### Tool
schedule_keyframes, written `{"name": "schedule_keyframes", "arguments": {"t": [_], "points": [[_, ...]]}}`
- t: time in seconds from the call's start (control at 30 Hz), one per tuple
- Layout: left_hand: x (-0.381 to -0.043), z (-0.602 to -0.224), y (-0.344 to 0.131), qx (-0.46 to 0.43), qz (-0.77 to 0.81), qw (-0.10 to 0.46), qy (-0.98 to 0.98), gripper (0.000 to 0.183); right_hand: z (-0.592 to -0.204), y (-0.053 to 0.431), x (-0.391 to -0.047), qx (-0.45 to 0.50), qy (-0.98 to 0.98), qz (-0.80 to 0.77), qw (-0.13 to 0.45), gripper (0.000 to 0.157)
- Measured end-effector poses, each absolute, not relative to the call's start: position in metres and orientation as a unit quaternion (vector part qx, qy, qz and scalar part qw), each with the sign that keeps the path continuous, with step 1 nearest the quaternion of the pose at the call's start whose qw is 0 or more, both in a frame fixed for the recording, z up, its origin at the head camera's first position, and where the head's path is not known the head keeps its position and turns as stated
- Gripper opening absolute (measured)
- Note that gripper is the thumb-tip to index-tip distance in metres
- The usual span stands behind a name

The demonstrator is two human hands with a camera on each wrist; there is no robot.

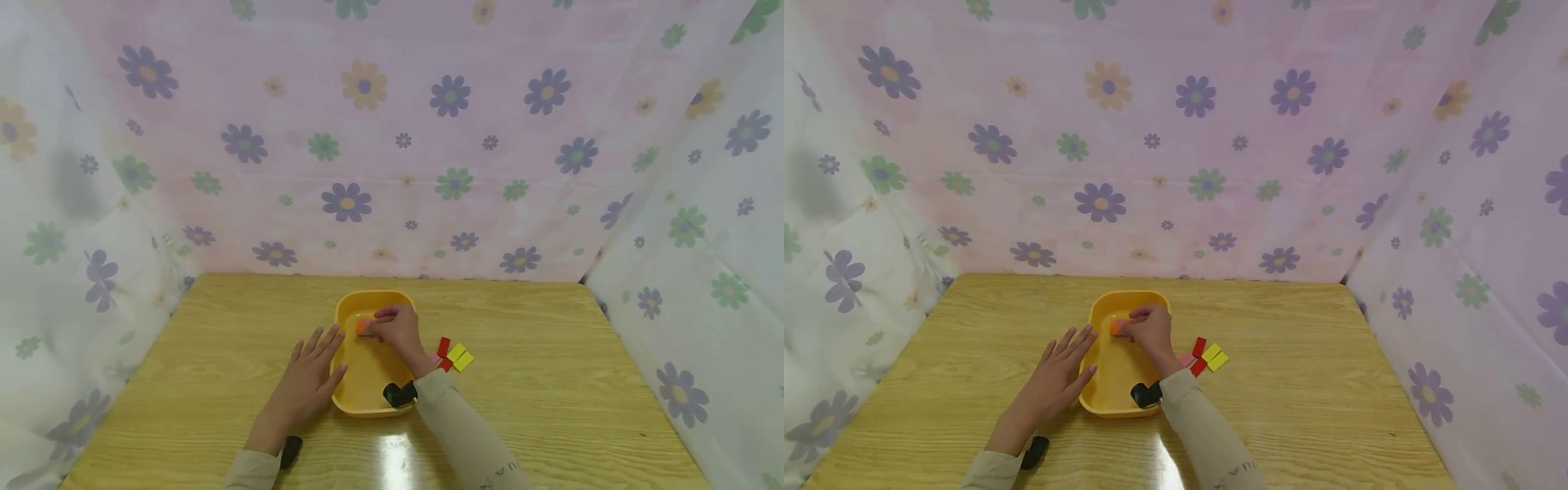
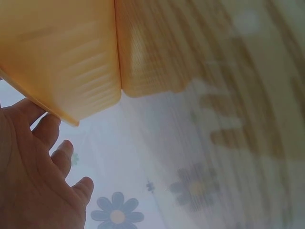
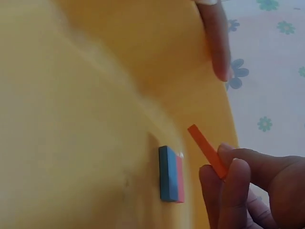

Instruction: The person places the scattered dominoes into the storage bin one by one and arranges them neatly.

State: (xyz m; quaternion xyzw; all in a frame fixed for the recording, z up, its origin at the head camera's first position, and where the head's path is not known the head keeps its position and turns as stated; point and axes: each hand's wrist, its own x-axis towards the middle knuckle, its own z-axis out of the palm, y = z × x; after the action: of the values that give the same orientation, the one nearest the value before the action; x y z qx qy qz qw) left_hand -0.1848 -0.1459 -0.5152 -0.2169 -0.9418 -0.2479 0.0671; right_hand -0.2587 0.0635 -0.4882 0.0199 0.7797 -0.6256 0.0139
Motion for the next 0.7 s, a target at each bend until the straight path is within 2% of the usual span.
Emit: {"name": "schedule_keyframes", "arguments": {"t": [0.2, 0.7], "points": [[-0.184, -0.515, -0.147, -0.217, -0.248, 0.06, -0.942, 0.062, -0.493, 0.06, -0.259, 0.019, 0.828, -0.56, 0.021, 0.02], [-0.183, -0.515, -0.146, -0.225, -0.252, 0.081, -0.938, 0.061, -0.499, 0.057, -0.263, 0.017, 0.905, -0.424, 0.01, 0.027]]}}
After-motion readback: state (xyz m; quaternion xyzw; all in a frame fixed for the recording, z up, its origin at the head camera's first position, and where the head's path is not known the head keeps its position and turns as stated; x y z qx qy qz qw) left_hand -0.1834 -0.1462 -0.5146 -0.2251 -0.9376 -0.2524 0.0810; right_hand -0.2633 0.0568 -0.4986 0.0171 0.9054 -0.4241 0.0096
